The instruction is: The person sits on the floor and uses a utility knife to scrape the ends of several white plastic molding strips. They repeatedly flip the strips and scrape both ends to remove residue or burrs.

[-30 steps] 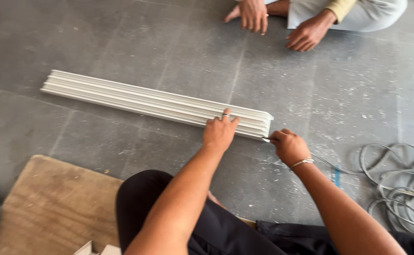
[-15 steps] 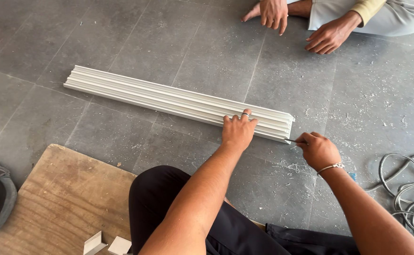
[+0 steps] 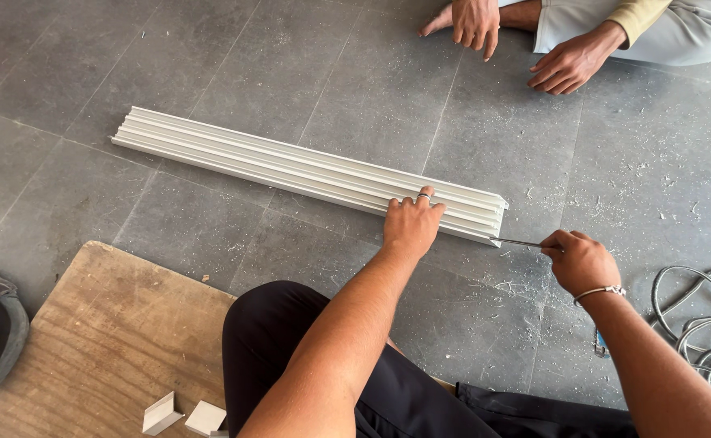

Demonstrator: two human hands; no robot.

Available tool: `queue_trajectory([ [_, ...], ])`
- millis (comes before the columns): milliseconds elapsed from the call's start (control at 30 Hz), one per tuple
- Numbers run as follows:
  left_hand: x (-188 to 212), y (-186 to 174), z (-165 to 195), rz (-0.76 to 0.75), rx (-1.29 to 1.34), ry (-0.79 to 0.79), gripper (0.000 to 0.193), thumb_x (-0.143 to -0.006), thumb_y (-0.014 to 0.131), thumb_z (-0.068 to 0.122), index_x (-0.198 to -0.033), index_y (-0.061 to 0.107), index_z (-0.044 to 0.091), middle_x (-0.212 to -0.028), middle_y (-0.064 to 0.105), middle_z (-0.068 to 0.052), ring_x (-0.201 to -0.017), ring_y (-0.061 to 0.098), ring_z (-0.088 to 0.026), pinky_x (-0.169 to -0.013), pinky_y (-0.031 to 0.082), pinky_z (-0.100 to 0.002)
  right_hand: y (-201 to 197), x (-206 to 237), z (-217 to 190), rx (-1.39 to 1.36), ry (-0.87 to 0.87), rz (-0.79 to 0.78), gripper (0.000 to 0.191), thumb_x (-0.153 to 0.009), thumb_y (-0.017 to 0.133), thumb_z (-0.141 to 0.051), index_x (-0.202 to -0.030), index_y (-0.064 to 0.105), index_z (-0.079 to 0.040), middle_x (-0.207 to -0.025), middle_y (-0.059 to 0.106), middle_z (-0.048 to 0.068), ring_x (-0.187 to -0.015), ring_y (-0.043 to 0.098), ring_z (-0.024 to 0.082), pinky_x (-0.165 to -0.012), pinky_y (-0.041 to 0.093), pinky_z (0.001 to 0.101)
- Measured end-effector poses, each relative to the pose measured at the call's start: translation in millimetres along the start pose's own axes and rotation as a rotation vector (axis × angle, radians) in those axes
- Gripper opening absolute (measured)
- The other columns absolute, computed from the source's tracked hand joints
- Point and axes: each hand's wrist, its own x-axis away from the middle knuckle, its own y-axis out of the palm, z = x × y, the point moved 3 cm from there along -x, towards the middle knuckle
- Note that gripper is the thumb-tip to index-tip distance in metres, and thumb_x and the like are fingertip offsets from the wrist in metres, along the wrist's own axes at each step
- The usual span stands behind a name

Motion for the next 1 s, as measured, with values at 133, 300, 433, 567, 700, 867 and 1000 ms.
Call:
queue_trajectory([
  [133,2.4,-4.5,0.4,-0.017,-0.002,0.011,0.044,-0.098,0.058,0.012,-0.139,0.060,0.026,-0.157,0.040,-0.014,-0.102,0.069,-0.028,-0.089,0.058,-0.044,-4.7,-0.8,4.0,0.043,0.018,-0.011,0.019,-0.100,0.064,-0.035,-0.106,0.079,-0.024,-0.106,0.075,0.001,-0.095,0.075,0.022,-0.086,0.060,0.0375],
  [300,3.6,-7.8,0.2,-0.019,0.024,0.012,0.046,-0.097,0.058,0.011,-0.140,0.059,0.026,-0.159,0.037,-0.014,-0.100,0.069,-0.027,-0.079,0.062,-0.039,-18.8,0.0,-4.1,0.043,0.048,-0.033,0.019,-0.101,0.063,-0.033,-0.107,0.079,-0.025,-0.108,0.075,0.001,-0.095,0.074,0.022,-0.084,0.061,0.0386],
  [433,3.9,-3.3,-2.0,0.055,0.098,0.007,0.040,-0.096,0.062,0.018,-0.135,0.062,0.027,-0.156,0.042,-0.013,-0.107,0.067,-0.033,-0.085,0.059,-0.044,-25.7,0.4,-6.8,-0.004,0.068,-0.032,0.017,-0.099,0.065,-0.030,-0.107,0.079,-0.025,-0.109,0.075,0.002,-0.098,0.073,0.025,-0.084,0.059,0.0410],
  [567,1.5,6.2,-3.9,0.105,0.256,0.016,0.041,-0.092,0.067,0.024,-0.132,0.065,0.031,-0.153,0.047,-0.009,-0.113,0.065,-0.035,-0.090,0.056,-0.047,-46.0,13.8,37.5,-0.183,0.016,0.201,0.019,-0.092,0.071,-0.027,-0.109,0.079,-0.021,-0.108,0.076,0.008,-0.095,0.074,0.027,-0.084,0.058,0.0400],
  [700,-0.4,11.3,2.9,0.133,0.192,0.042,0.039,-0.092,0.067,0.029,-0.131,0.067,0.031,-0.153,0.048,-0.011,-0.108,0.067,-0.033,-0.086,0.058,-0.046,-68.9,58.5,120.6,-0.273,0.224,0.383,0.017,-0.092,0.077,-0.025,-0.105,0.081,-0.015,-0.099,0.078,0.011,-0.089,0.074,0.027,-0.083,0.057,0.0391],
  [867,1.4,15.6,26.8,0.193,0.152,0.006,0.034,-0.093,0.067,0.028,-0.127,0.069,0.029,-0.147,0.050,-0.011,-0.103,0.068,-0.032,-0.079,0.059,-0.044,-35.9,117.1,146.9,-0.542,0.609,-0.019,0.017,-0.089,0.074,-0.018,-0.098,0.083,-0.007,-0.080,0.081,0.011,-0.063,0.074,0.018,-0.064,0.061,0.0350],
  [1000,7.9,18.4,40.2,0.196,0.144,-0.071,0.037,-0.091,0.069,0.027,-0.128,0.069,0.028,-0.141,0.054,-0.006,-0.097,0.067,-0.031,-0.079,0.059,-0.043,-1.2,132.1,112.3,-0.397,0.730,-0.385,0.030,-0.086,0.080,-0.032,-0.102,0.082,-0.006,-0.086,0.080,0.015,-0.072,0.076,0.025,-0.069,0.063,0.0375],
])
